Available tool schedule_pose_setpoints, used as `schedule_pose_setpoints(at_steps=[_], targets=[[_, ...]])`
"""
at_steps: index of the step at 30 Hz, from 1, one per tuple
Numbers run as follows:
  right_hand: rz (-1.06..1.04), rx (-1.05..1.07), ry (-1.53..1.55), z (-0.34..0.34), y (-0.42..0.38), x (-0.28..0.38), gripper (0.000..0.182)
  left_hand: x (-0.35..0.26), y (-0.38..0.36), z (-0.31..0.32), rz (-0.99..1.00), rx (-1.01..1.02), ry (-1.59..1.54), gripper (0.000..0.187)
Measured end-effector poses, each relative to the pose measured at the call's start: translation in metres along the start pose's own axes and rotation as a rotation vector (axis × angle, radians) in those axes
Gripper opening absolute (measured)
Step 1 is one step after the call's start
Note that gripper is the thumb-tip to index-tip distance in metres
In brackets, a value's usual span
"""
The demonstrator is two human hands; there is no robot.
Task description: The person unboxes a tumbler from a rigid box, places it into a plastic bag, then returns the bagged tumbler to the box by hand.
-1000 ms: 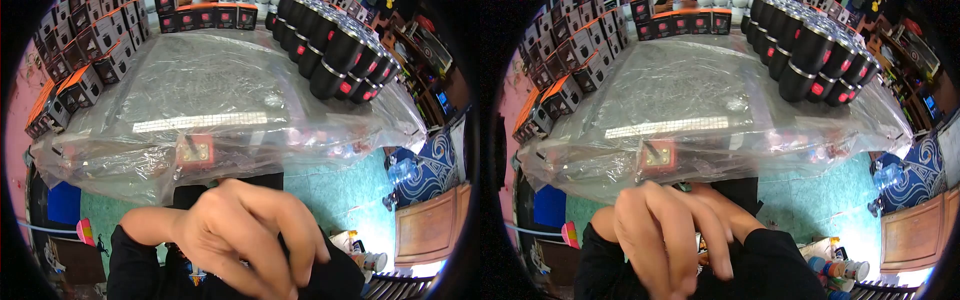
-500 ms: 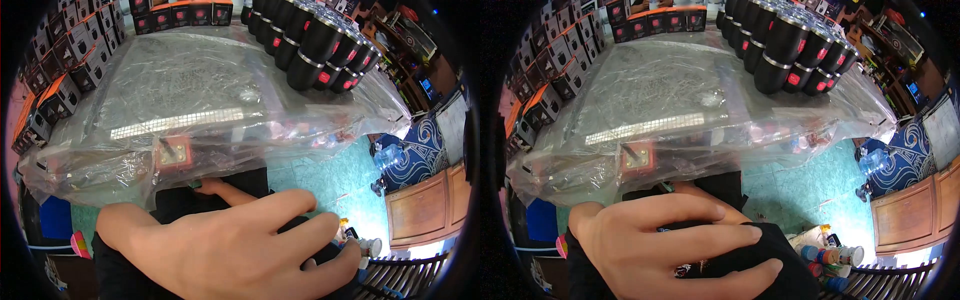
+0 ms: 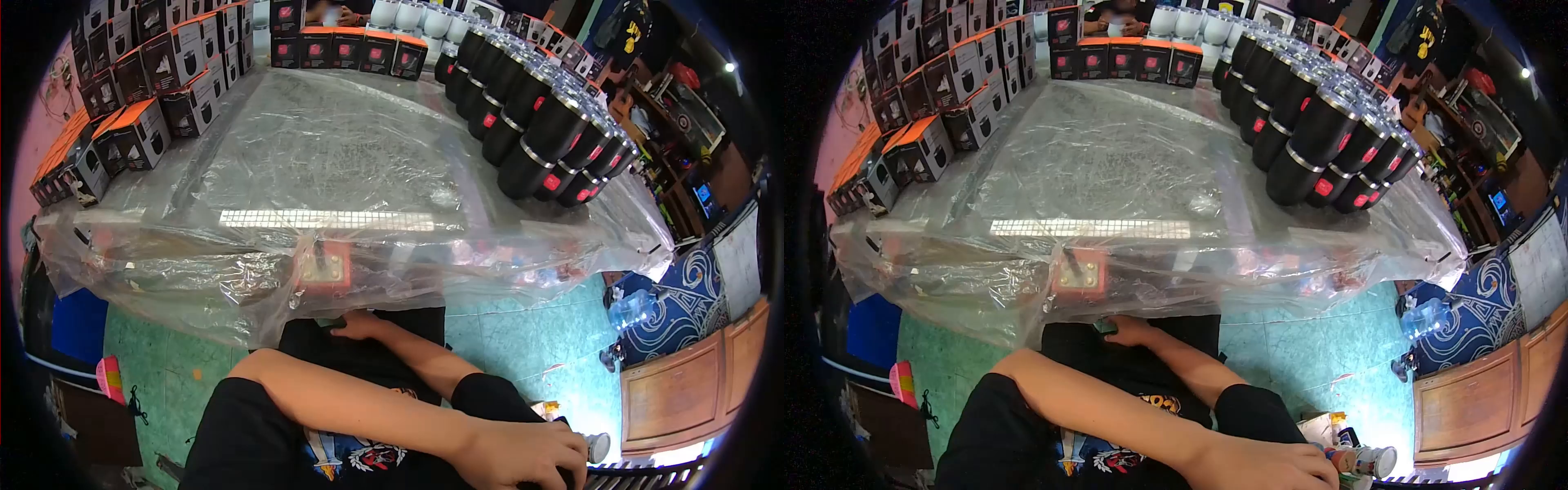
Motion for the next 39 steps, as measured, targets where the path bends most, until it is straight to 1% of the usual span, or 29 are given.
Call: schedule_pose_setpoints(at_steps=[1,3,4,5,6,7,9,10,11,12,13,14,15,16,17,18,19,20,21,22,23,25,26,27,28,29,34,39], targets=[[0.003,0.001,-0.004,-0.009,-0.008,-0.004,0.067,-0.006,0.004,0.002,0.151,-0.035,-0.042,0.019],[-0.065,0.144,0.039,-0.030,-0.028,-0.011,0.071,-0.011,0.009,0.007,0.127,0.002,-0.073,0.022],[-0.069,0.140,0.043,-0.036,-0.036,-0.018,0.071,-0.016,0.014,0.011,0.146,-0.011,-0.129,0.024],[-0.083,0.187,-0.020,-0.042,-0.043,-0.027,0.068,-0.022,0.021,0.014,0.165,-0.020,-0.183,0.027],[-0.097,0.232,-0.085,-0.049,-0.048,-0.034,0.065,-0.028,0.023,0.015,0.123,-0.084,-0.275,0.028],[-0.099,0.222,-0.088,-0.058,-0.056,-0.035,0.065,-0.034,0.018,0.009,0.120,-0.073,-0.275,0.028],[-0.057,0.183,-0.106,-0.075,-0.077,-0.036,0.065,-0.034,0.005,-0.007,0.078,0.098,-0.153,0.031],[-0.035,0.097,-0.114,-0.083,-0.089,-0.034,0.062,-0.018,-0.017,-0.007,0.165,-0.008,-0.035,0.011],[-0.032,0.089,-0.117,-0.083,-0.097,-0.038,0.062,-0.014,-0.046,-0.020,-0.071,-0.045,-0.245,0.024],[-0.023,-0.029,-0.139,-0.086,-0.105,-0.039,0.059,-0.022,-0.063,-0.038,-0.278,-0.124,-0.173,0.021],[-0.015,-0.147,-0.156,-0.086,-0.113,-0.044,0.056,-0.021,-0.090,-0.053,-0.395,-0.206,-0.120,0.018],[-0.016,-0.152,-0.154,-0.085,-0.120,-0.046,0.056,-0.019,-0.128,-0.064,-0.593,-0.238,-0.134,0.019],[-0.066,-0.287,-0.123,-0.088,-0.129,-0.048,0.054,-0.011,-0.172,-0.076,-0.594,-0.261,-0.146,0.025],[-0.117,-0.418,-0.088,-0.089,-0.137,-0.051,0.052,-0.024,-0.200,-0.080,-0.949,-0.420,-0.212,0.027],[-0.121,-0.418,-0.070,-0.086,-0.139,-0.056,0.052,-0.033,-0.220,-0.092,-1.014,-0.368,-0.048,0.017],[-0.121,-0.576,-0.093,-0.088,-0.143,-0.063,0.053,-0.039,-0.244,-0.099,-1.079,-0.354,0.150,0.028],[-0.117,-0.730,-0.116,-0.089,-0.145,-0.067,0.054,-0.042,-0.273,-0.110,-1.191,-0.255,0.350,0.040],[-0.112,-0.715,-0.095,-0.090,-0.141,-0.069,0.054,-0.037,-0.310,-0.117,-1.212,-0.385,0.363,0.036],[-0.045,-0.714,-0.157,-0.093,-0.138,-0.071,0.053,-0.031,-0.348,-0.125,-1.295,-0.450,0.407,0.030],[0.016,-0.722,-0.232,-0.096,-0.135,-0.072,0.051,-0.027,-0.371,-0.135,-1.393,-0.399,0.666,0.029],[0.015,-0.726,-0.233,-0.099,-0.129,-0.067,0.051,-0.016,-0.380,-0.141,-1.391,-0.397,0.669,0.029],[0.181,-0.450,-0.260,-0.095,-0.103,-0.057,0.048,0.010,-0.410,-0.144,-1.729,-0.212,0.718,0.041],[-0.079,-0.421,-0.196,-0.053,-0.055,-0.105,0.047,0.039,-0.462,-0.142,-1.552,-0.143,0.794,0.048],[-0.294,-0.477,-0.124,-0.052,-0.045,-0.086,0.047,0.063,-0.503,-0.142,-1.373,-0.075,0.864,0.056],[-0.320,-0.390,-0.114,-0.048,-0.040,-0.069,0.043,0.055,-0.499,-0.152,-1.367,-0.081,0.875,0.056],[-0.430,-0.300,-0.144,-0.048,-0.039,-0.056,0.039,0.057,-0.494,-0.164,-1.371,-0.099,0.879,0.057],[-0.428,-0.259,-0.148,-0.111,0.004,-0.039,0.038,0.067,-0.496,-0.225,-1.393,-0.159,0.870,0.058],[-0.366,-0.244,-0.100,-0.151,0.049,-0.020,0.038,0.063,-0.521,-0.299,-1.423,-0.147,0.803,0.060]])
Point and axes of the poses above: each hand's wrist, its own y-axis towards the middle knuckle, its own z-axis out of the palm, x = y × z, the point moved 3 cm from there along y, towards the middle knuckle, and after that the axes turned 7 degrees about z, right-handed, at the moved point
